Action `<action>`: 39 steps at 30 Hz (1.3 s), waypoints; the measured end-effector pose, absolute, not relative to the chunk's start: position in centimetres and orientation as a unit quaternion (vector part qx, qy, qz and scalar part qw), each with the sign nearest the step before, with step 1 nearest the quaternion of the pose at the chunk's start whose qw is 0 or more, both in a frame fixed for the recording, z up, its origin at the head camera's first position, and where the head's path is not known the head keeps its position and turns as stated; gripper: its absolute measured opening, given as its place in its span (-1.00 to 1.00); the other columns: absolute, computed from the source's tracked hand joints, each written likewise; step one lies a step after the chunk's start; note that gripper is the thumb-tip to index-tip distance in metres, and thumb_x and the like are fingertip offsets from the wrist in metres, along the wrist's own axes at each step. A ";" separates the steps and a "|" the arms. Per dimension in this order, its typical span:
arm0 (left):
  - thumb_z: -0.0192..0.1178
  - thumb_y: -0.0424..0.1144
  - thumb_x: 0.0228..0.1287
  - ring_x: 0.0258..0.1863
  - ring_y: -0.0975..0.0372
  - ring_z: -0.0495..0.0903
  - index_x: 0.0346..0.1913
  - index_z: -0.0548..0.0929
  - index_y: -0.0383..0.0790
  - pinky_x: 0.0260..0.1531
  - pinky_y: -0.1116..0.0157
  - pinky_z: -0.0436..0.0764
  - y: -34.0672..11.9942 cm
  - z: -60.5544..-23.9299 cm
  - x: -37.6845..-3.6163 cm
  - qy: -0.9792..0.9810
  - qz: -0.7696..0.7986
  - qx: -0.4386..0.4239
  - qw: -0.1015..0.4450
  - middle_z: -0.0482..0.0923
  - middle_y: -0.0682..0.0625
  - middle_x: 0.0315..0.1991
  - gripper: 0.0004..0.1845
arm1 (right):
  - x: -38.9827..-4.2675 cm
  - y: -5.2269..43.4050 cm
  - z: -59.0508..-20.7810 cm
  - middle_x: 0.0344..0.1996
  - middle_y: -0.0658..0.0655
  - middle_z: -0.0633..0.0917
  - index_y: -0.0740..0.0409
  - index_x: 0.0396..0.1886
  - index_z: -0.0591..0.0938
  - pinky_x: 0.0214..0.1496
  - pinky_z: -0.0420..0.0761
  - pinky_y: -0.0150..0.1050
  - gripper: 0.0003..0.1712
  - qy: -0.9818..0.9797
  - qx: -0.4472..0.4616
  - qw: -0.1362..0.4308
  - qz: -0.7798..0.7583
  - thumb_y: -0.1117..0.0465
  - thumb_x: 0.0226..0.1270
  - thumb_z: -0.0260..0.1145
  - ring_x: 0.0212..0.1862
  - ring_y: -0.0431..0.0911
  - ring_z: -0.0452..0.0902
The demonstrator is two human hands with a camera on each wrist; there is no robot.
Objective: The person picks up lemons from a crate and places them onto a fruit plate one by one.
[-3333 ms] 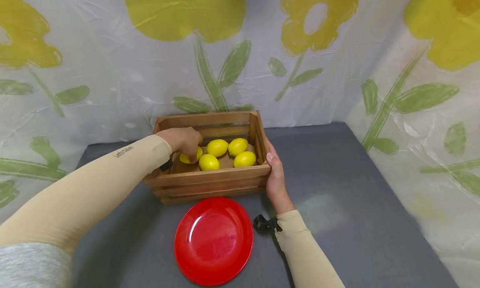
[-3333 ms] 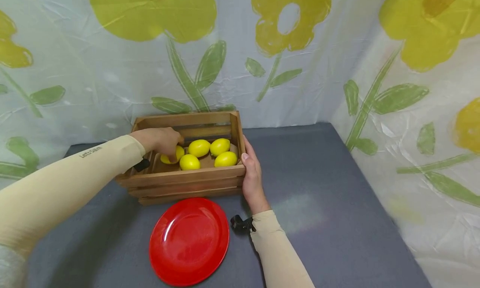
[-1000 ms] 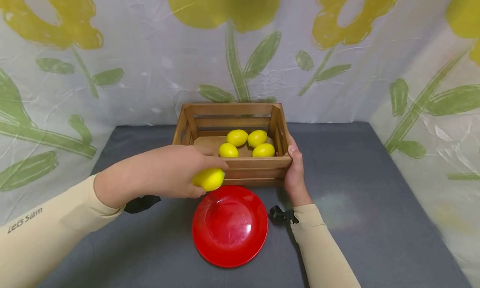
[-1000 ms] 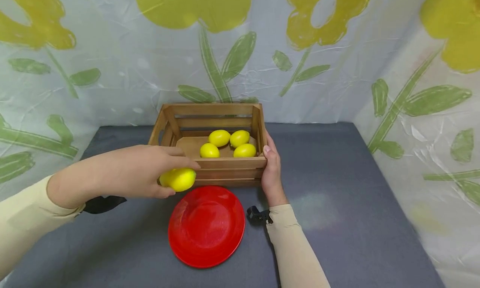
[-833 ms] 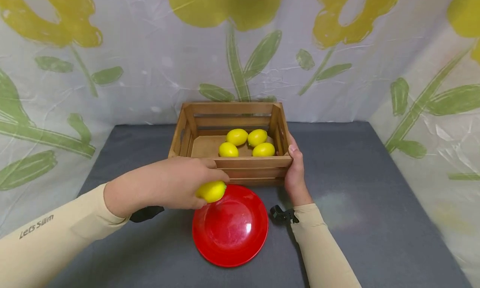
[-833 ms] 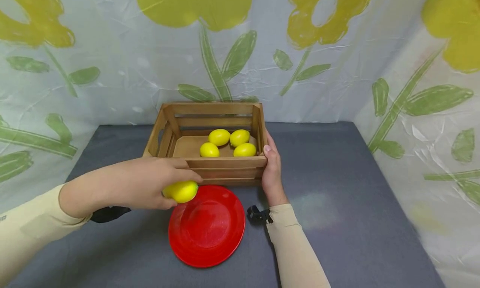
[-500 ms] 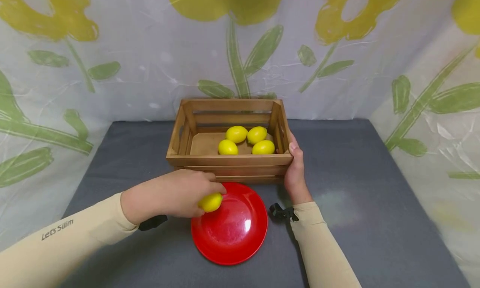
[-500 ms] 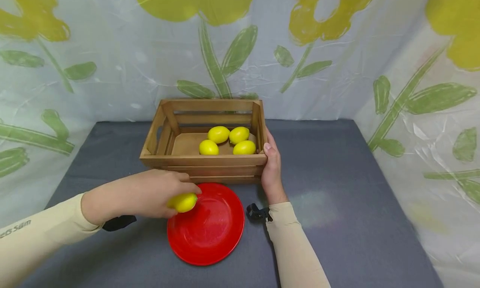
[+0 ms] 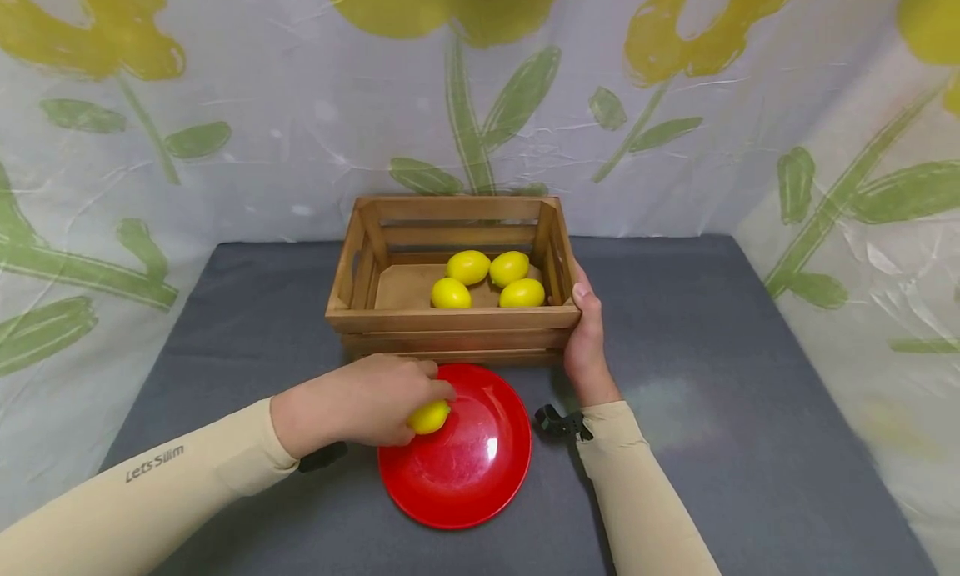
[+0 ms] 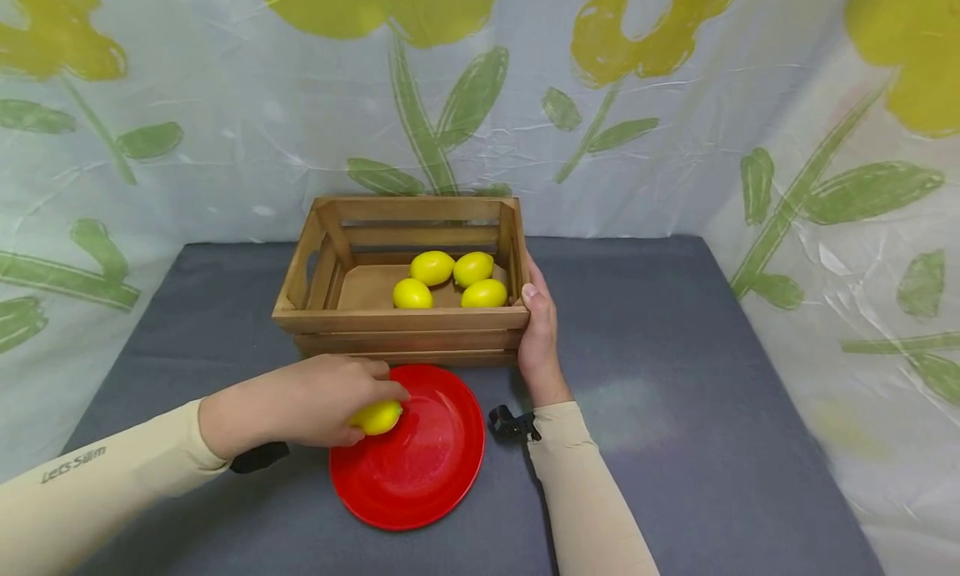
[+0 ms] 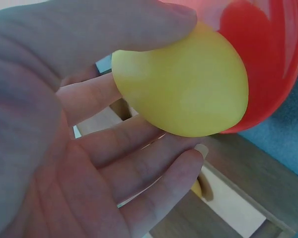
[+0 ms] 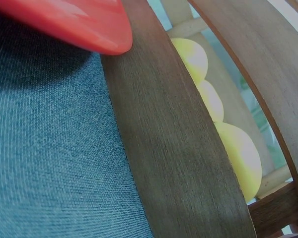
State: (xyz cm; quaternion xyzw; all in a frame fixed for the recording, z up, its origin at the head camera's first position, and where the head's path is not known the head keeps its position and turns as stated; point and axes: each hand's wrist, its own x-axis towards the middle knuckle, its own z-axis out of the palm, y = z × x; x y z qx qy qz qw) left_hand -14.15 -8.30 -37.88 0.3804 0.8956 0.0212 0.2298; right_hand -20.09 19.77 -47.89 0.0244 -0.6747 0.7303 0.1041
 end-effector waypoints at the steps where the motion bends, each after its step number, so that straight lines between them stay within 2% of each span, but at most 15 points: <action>1: 0.68 -0.18 0.00 -0.14 0.23 0.59 0.27 0.74 0.03 -0.17 0.22 0.72 -8.2 -38.0 -14.2 0.896 0.020 0.380 0.231 0.65 0.03 -0.04 -0.33 | -20.1 19.8 -47.9 0.68 0.00 0.28 -0.24 0.73 0.27 0.65 0.13 0.23 -0.10 -0.676 0.023 0.104 0.729 -0.34 0.42 -0.17 0.60 0.08 0.23; 13: 0.68 -0.19 -0.02 -0.18 0.24 0.59 0.25 0.75 0.04 -0.24 0.24 0.69 -7.5 -38.5 -14.5 0.893 0.003 0.382 0.238 0.66 0.02 -0.05 -0.33 | -20.2 19.9 -47.9 0.67 0.00 0.30 -0.23 0.73 0.28 0.67 0.13 0.25 -0.10 -0.681 0.019 0.109 0.724 -0.34 0.43 -0.16 0.61 0.12 0.22; 23: 0.69 -0.18 -0.04 -0.17 0.25 0.58 0.25 0.75 0.09 -0.24 0.26 0.70 -7.3 -39.0 -14.5 0.892 0.008 0.371 0.260 0.66 0.03 -0.03 -0.32 | -20.1 19.9 -47.9 0.68 0.03 0.28 -0.25 0.73 0.27 0.66 0.16 0.29 -0.12 -0.685 0.037 0.107 0.719 -0.33 0.45 -0.17 0.61 0.11 0.22; 39: 0.69 -0.20 -0.04 -0.17 0.24 0.58 0.24 0.75 0.11 -0.24 0.24 0.70 -7.3 -39.1 -14.6 0.894 0.007 0.364 0.261 0.66 0.03 -0.04 -0.32 | -20.1 19.9 -47.8 0.68 0.02 0.27 -0.23 0.74 0.25 0.67 0.15 0.29 -0.11 -0.687 0.035 0.107 0.718 -0.32 0.45 -0.19 0.61 0.13 0.22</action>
